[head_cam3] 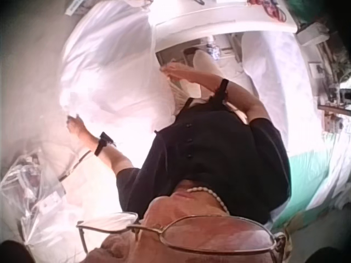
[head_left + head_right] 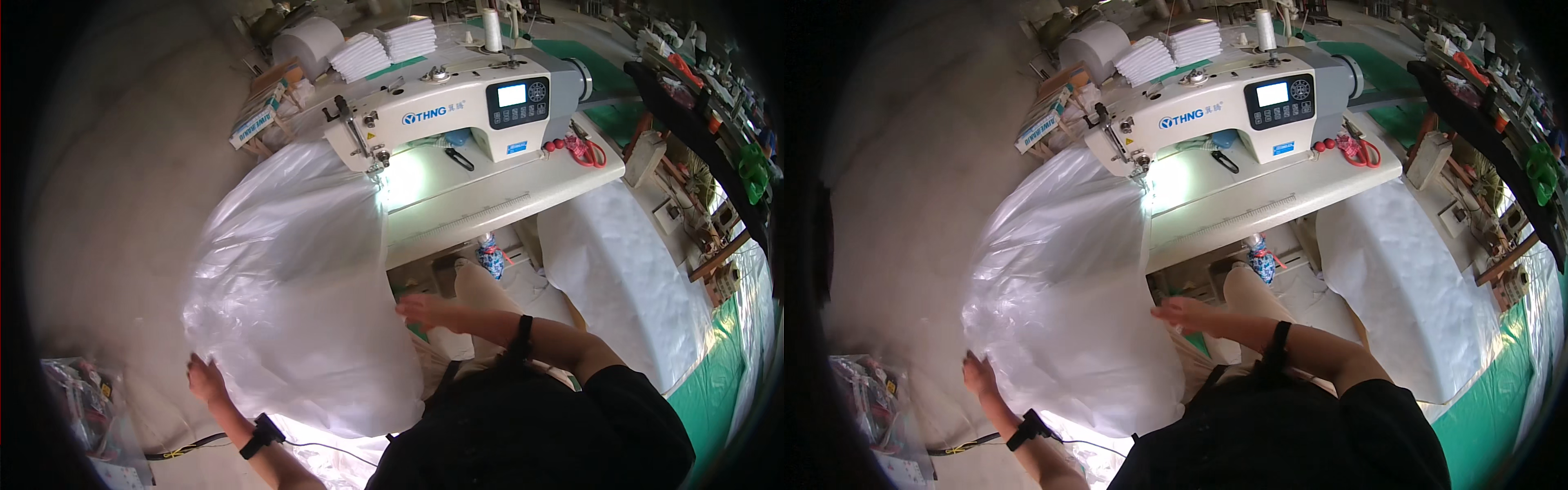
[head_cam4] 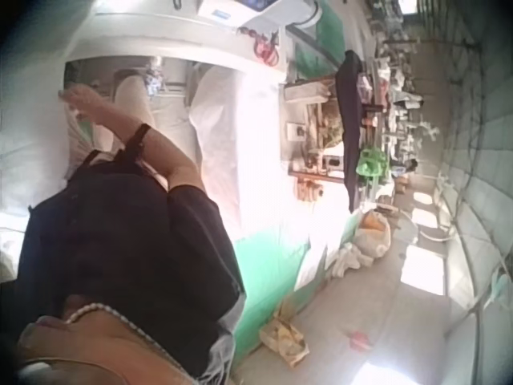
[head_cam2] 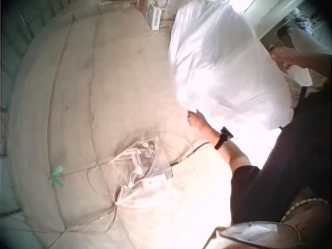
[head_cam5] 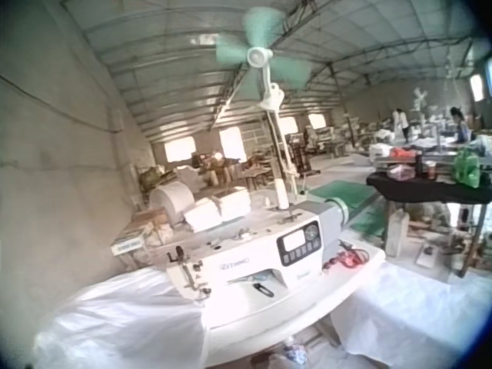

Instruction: Sewing large white plastic sheets together using an industrial sewing machine.

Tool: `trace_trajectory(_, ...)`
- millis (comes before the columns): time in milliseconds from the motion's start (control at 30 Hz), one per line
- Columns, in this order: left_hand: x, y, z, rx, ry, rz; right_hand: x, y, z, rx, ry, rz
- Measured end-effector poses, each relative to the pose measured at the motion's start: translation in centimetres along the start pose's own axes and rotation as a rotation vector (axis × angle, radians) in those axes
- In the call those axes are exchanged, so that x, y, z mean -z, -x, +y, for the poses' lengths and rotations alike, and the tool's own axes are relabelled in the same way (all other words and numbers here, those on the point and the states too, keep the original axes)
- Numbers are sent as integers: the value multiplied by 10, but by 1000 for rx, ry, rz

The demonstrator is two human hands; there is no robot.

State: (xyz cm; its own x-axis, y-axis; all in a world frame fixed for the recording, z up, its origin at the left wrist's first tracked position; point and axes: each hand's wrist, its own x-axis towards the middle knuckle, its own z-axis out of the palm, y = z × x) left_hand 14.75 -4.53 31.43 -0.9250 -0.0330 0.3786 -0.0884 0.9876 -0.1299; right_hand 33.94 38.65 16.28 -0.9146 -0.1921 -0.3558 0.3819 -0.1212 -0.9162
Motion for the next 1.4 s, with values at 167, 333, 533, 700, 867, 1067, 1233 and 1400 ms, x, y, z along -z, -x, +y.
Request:
trace_trajectory(167, 21, 21, 167, -435, 1054, -47, -11, -30, -15, 194, 140, 337)
trace_trajectory(333, -26, 34, 269, -758, 628, -154, -33, -2, -16, 53, -384, 142)
trace_trajectory(533, -72, -5, 259, -471, 314, -316, -4, 37, 8, -53, -646, 38)
trace_trajectory(700, -19, 32, 271, -660, 526, -205, 13, 21, -6, 35, -343, 336)
trace_trajectory(867, 43, 148, 311, -932, 375, 22, 21, -22, 1, 318, -180, 482)
trace_trajectory(1067, 14, 165, 317, -1061, 428, 28, 13, -20, -30, 317, 26, 639)
trace_trajectory(1233, 10, 166, 314, -1110, 426, -119, 13, -41, -24, 427, 173, 794)
trace_trajectory(1400, 54, 133, 283, -856, 718, -515, 10, -25, -31, 304, 1065, 846)
